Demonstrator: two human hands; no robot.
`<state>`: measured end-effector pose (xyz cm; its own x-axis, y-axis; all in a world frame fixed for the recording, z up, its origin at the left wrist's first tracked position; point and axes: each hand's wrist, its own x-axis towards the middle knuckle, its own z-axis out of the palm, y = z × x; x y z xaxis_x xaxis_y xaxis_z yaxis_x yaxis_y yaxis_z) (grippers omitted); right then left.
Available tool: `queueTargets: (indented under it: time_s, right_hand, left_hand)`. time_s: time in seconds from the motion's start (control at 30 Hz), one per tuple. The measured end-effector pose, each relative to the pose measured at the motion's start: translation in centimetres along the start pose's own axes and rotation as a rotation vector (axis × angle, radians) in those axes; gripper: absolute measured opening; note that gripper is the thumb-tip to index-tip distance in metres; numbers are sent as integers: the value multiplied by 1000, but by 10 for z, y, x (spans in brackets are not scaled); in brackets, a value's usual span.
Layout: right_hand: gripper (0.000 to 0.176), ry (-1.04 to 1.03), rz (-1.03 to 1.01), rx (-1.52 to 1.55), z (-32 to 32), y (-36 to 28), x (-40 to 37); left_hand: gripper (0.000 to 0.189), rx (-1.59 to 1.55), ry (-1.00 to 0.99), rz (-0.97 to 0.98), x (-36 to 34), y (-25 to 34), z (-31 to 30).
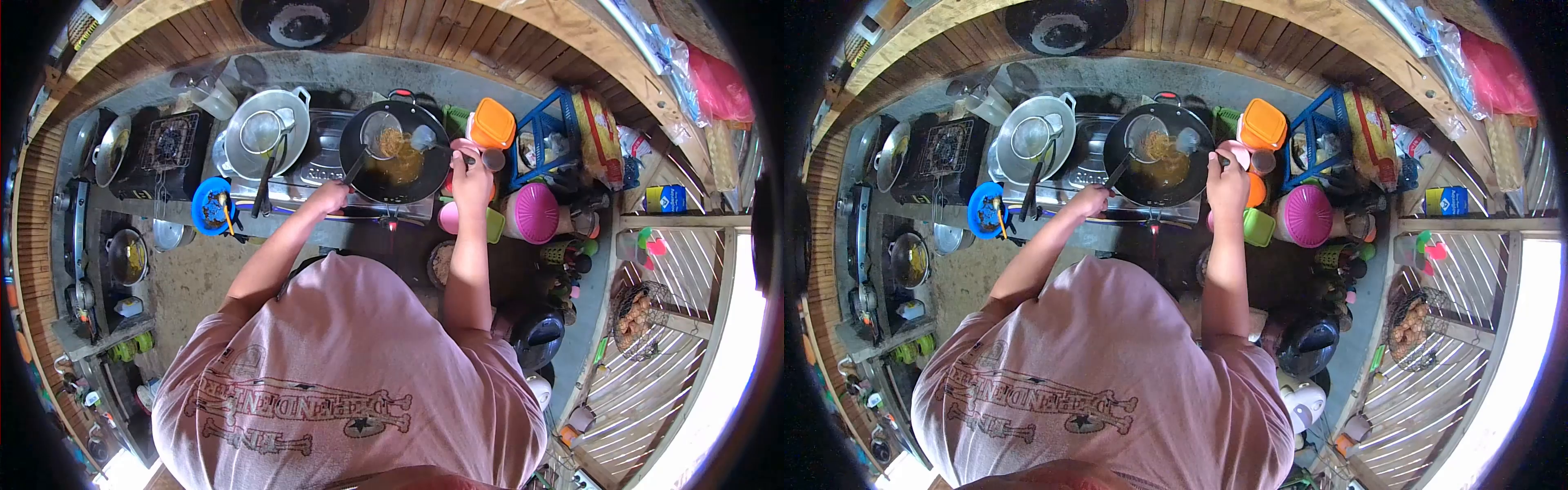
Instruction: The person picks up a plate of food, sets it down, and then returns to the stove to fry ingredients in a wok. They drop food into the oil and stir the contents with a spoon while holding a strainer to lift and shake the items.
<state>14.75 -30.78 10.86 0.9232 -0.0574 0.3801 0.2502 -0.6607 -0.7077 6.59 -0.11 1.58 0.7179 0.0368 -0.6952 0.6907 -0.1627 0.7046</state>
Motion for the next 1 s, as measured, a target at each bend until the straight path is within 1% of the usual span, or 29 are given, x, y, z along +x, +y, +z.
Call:
queueTargets:
  time_s: [0.03,0.17,0.23,0.37,0.43,0.47,0.57,0.63,0.73,0.77,0.8,0.87,0.9,1.0]
  right_hand:
    - [22,15,-25,-97,-4,-2,0]
    - [25,-31,8,-195,-3,-2,3]
    - [25,-104,148,61,7,7,3]
    - [25,-69,139,161,13,17,2]
    - [26,9,185,288,2,8,-5]
    - [26,8,185,287,0,7,-6]
    - [25,13,136,249,-3,9,-8]
    - [23,-5,38,-44,0,13,-7]
    - [21,-47,57,-95,8,14,-4]
    - [24,-47,96,56,11,13,-5]
    - [24,-46,97,55,9,11,-5]
    - [24,-40,106,182,8,5,-4]
    - [24,-33,160,296,7,2,-5]
    - [23,0,122,208,-7,-5,-6]
  left_hand:
    - [27,1,0,1,0,0,0]
    - [26,-15,-7,13,3,-5,-3]
    - [27,-18,-15,15,3,-4,-2]
    - [25,-19,7,-2,-1,1,-2]
    - [25,-13,3,-12,0,-5,-5]
    - [24,-16,-10,-6,5,-10,-8]
    - [23,-15,-18,4,8,-15,-9]
    - [23,-14,-9,7,6,-14,-9]
    - [23,-9,-12,-9,5,-13,-8]
    - [23,-12,-22,-9,5,-13,-9]
    - [23,-16,-31,-8,6,-12,-9]
    - [27,-13,-18,-10,3,-14,-9]
    - [30,-11,-6,-14,2,-15,-10]
    - [30,-27,-42,-10,1,-15,-13]
